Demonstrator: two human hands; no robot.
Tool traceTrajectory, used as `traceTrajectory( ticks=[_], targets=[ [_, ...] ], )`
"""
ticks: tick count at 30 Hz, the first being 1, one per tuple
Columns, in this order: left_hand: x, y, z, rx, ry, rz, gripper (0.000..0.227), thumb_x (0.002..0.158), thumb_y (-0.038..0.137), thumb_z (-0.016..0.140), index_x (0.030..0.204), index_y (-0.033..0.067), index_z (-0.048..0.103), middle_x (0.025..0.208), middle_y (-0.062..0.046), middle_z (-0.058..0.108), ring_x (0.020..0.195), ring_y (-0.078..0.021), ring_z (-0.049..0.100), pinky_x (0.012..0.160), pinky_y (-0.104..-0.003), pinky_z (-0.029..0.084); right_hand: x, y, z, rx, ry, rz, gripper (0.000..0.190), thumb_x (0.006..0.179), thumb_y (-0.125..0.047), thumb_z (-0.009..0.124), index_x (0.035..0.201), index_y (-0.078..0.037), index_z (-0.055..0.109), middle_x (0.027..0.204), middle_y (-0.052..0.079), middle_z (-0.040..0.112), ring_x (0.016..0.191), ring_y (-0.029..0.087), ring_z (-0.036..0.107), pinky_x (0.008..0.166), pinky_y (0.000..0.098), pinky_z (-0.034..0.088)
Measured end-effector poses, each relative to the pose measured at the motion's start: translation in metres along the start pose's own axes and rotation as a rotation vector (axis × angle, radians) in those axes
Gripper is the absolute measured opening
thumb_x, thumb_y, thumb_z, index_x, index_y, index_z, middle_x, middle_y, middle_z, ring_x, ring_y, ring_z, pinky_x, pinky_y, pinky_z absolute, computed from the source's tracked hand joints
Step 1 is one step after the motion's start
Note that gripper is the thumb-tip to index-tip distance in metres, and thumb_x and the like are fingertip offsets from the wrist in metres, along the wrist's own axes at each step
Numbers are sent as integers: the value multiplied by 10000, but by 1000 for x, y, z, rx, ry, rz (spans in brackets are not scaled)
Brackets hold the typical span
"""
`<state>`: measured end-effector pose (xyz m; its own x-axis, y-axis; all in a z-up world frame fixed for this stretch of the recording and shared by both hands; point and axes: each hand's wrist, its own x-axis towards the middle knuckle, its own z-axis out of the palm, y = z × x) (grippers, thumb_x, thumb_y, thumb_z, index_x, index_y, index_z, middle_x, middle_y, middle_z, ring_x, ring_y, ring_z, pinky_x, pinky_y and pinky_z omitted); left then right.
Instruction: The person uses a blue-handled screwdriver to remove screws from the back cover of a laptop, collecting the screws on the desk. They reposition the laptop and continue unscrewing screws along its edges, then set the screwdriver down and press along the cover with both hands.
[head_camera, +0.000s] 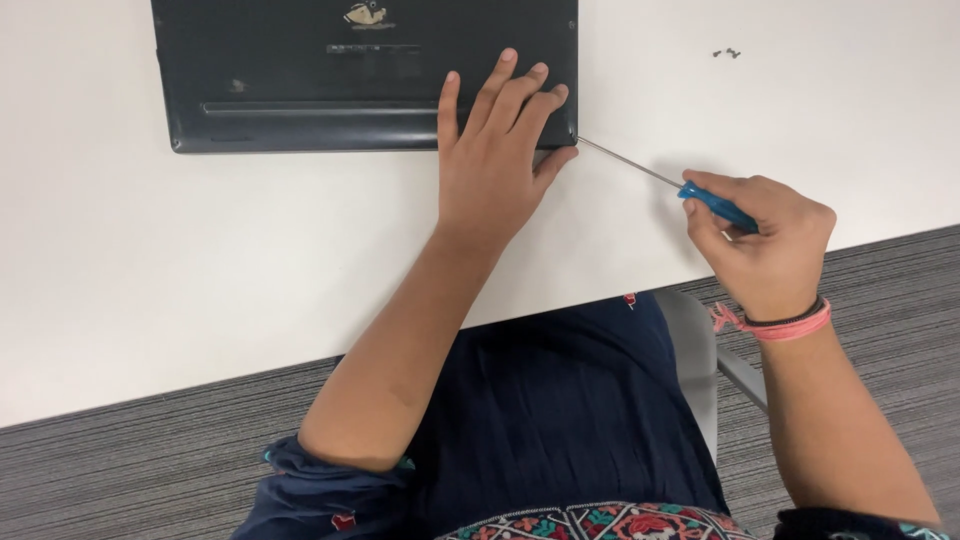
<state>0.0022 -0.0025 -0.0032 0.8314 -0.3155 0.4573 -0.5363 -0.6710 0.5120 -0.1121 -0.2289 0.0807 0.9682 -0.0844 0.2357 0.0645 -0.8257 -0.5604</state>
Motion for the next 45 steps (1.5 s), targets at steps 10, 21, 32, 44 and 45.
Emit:
traceTrajectory(
  ticks=[10, 21, 32, 44, 45],
  targets=[
    [0, -1, 2, -10, -11, -12, 500, 827, 393, 875, 1246, 201, 683, 1382, 10, 617, 1455, -221, 418, 1256, -584, 165, 18, -8, -17, -88, -59, -127, 162, 984, -20, 783, 1146, -31, 787, 752, 64, 650, 604, 76, 582, 531, 185, 432],
    [-2, -3, 5, -15, 12, -2, 522, 813, 390, 897, 1252, 209, 684, 1380, 25, 619, 1459, -210, 411, 1258, -593, 174, 27, -26, -16, -202, -49, -204, 164, 913, 9, 796, 1077, 7, 792, 687, 87, 624, 534, 115, 513, 491, 235, 364],
    [-2, -5, 7, -9, 20, 14, 522, 826, 394, 902, 1261, 206, 683, 1389, 16, 615, 1464, -213, 407, 1264, -589, 158, 26, -22, -15, -191, -49, -185, 186, 925, -17, 804, 1110, -25, 799, 711, 80, 616, 565, 122, 511, 499, 239, 369],
    [-2, -5, 7, -10, 22, 12, 518, 824, 400, 901, 1253, 211, 678, 1390, 14, 614, 1462, -213, 408, 1262, -590, 163, 28, -23, -16, -248, -44, -245, 188, 900, 4, 805, 1088, -7, 802, 687, 85, 620, 533, 127, 501, 493, 252, 352],
    [-2, -5, 7, -9, 22, 13, 517, 827, 401, 900, 1253, 211, 677, 1393, 12, 611, 1463, -214, 406, 1262, -591, 163, 28, -22, -17, -246, -44, -247, 187, 910, 0, 805, 1097, -10, 801, 695, 81, 621, 542, 124, 505, 499, 249, 355]
  ],
)
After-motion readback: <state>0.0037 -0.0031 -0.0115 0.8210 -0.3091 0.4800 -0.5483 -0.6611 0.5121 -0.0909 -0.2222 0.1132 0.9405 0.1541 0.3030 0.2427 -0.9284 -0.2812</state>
